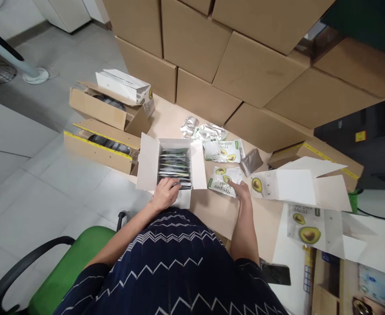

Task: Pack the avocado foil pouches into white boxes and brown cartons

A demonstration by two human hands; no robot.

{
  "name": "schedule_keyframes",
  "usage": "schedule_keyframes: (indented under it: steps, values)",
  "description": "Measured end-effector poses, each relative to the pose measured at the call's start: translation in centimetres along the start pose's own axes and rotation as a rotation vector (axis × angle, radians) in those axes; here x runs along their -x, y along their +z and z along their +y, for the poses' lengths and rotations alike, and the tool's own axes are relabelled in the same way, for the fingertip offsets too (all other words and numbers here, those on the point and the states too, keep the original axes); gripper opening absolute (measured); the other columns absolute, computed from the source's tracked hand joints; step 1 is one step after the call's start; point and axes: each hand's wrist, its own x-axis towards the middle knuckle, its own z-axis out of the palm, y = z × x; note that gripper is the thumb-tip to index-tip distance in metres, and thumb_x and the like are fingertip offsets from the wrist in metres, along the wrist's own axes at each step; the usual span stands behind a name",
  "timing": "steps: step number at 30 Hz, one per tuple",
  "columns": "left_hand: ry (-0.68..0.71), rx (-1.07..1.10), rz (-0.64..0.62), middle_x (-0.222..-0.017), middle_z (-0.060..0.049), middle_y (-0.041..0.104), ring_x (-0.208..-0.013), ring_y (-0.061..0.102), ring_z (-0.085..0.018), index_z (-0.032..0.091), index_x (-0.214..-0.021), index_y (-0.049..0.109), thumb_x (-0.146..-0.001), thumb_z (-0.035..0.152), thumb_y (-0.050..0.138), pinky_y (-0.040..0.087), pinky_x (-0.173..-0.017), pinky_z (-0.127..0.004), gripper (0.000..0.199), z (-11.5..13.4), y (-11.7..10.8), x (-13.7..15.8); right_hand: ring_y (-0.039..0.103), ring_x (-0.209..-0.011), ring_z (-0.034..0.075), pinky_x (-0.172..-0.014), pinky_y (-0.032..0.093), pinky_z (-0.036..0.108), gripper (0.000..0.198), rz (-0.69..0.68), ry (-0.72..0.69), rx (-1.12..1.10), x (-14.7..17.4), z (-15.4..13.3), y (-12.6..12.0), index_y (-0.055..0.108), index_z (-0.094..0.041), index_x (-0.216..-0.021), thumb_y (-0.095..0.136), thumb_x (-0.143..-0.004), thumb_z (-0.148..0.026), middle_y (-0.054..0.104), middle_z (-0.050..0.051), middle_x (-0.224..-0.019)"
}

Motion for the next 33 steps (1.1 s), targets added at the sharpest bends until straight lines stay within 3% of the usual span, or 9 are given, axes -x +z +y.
schedule_keyframes:
  steps: [4, 7, 10, 13, 16, 18, 23, 27, 33]
  values:
    - [0.026, 0.007, 0.011, -0.104, -0.009, 0.070, -0.090, 0.058, -0.020, 0.021, -0.099, 0.069, -0.089, 0.012, 0.051, 0.045, -0.077, -0.036, 0.022, -0.1, 0.0, 0.0, 0.073, -0.085, 0.027, -0.072, 0.059, 0.035, 0.055, 0.012, -0.270, -0.096, 2.9, -3.0, -2.5, 0.068, -0.013, -0.107, 0.081, -0.062, -0.043, 0.077, 0.011, -0.095]
    - [0.062, 0.008, 0.039, -0.102, -0.008, 0.070, -0.090, 0.057, -0.020, 0.021, -0.098, 0.068, -0.089, 0.010, 0.052, 0.044, -0.076, -0.035, 0.022, 0.0, -0.1, -0.2, 0.071, -0.089, 0.026, -0.076, 0.059, 0.037, 0.052, 0.150, -0.556, -0.074, 7.0, -7.5, -5.2, 0.069, -0.017, -0.109, 0.079, -0.069, -0.048, 0.076, 0.010, -0.100]
    - [0.086, -0.010, 0.062, -0.101, -0.007, 0.070, -0.090, 0.056, -0.020, 0.019, -0.098, 0.067, -0.088, 0.009, 0.054, 0.044, -0.076, -0.035, 0.019, 0.1, -0.3, -0.4, 0.071, -0.083, 0.023, -0.076, 0.059, 0.036, 0.039, 0.185, -0.847, -0.070, 11.8, -12.9, -6.4, 0.072, -0.018, -0.109, 0.073, -0.080, -0.044, 0.076, 0.007, -0.095]
    - [0.083, -0.018, 0.053, -0.101, -0.007, 0.070, -0.089, 0.056, -0.020, 0.019, -0.098, 0.067, -0.088, 0.010, 0.054, 0.044, -0.076, -0.035, 0.019, 0.1, -0.3, -0.4, 0.071, -0.083, 0.019, -0.079, 0.057, 0.033, 0.026, 0.019, -1.168, 0.071, 15.0, -18.1, -4.7, 0.074, -0.024, -0.110, 0.068, -0.087, -0.036, 0.077, 0.003, -0.096]
    - [0.061, -0.011, 0.020, -0.101, -0.008, 0.070, -0.091, 0.057, -0.020, 0.019, -0.099, 0.067, -0.090, 0.010, 0.052, 0.044, -0.076, -0.035, 0.020, 0.1, -0.2, -0.2, 0.070, -0.102, 0.017, -0.088, 0.054, 0.031, 0.028, -0.250, -1.390, 0.296, 15.3, -22.4, -0.5, 0.072, -0.031, -0.118, 0.056, -0.094, -0.027, 0.074, -0.001, -0.113]
    - [0.052, -0.009, 0.004, -0.101, -0.008, 0.070, -0.091, 0.057, -0.020, 0.019, -0.100, 0.067, -0.090, 0.010, 0.052, 0.044, -0.076, -0.035, 0.021, 0.1, -0.1, -0.1, 0.067, -0.109, 0.016, -0.091, 0.051, 0.030, 0.034, -0.331, -1.433, 0.469, 14.4, -24.4, 2.9, 0.069, -0.032, -0.122, 0.049, -0.097, -0.021, 0.072, -0.002, -0.120]
    - [0.055, -0.029, 0.006, -0.099, -0.008, 0.069, -0.090, 0.056, -0.020, 0.019, -0.099, 0.067, -0.089, 0.009, 0.051, 0.044, -0.075, -0.035, 0.021, 0.1, 0.0, 0.1, 0.066, -0.109, 0.022, -0.086, 0.049, 0.031, 0.033, -0.314, -1.345, 0.958, 11.7, -26.7, 9.7, 0.068, -0.027, -0.121, 0.046, -0.098, -0.021, 0.072, 0.004, -0.119]
    - [0.058, -0.039, 0.013, -0.098, -0.007, 0.069, -0.090, 0.056, -0.020, 0.019, -0.099, 0.067, -0.089, 0.008, 0.051, 0.044, -0.075, -0.035, 0.021, 0.1, 0.0, 0.2, 0.068, -0.104, 0.027, -0.083, 0.050, 0.034, 0.031, -0.282, -1.209, 1.232, 10.9, -27.2, 12.0, 0.066, -0.019, -0.122, 0.049, -0.096, -0.023, 0.073, 0.013, -0.113]
    - [0.063, -0.011, 0.016, -0.098, -0.008, 0.069, -0.090, 0.055, -0.021, 0.019, -0.101, 0.067, -0.089, 0.008, 0.051, 0.044, -0.075, -0.035, 0.022, 0.0, 0.1, 0.1, 0.068, -0.108, 0.030, -0.089, 0.052, 0.036, 0.030, -0.324, -1.098, 1.326, 10.8, -27.7, 13.7, 0.072, -0.009, -0.111, 0.048, -0.094, -0.014, 0.071, 0.021, -0.114]
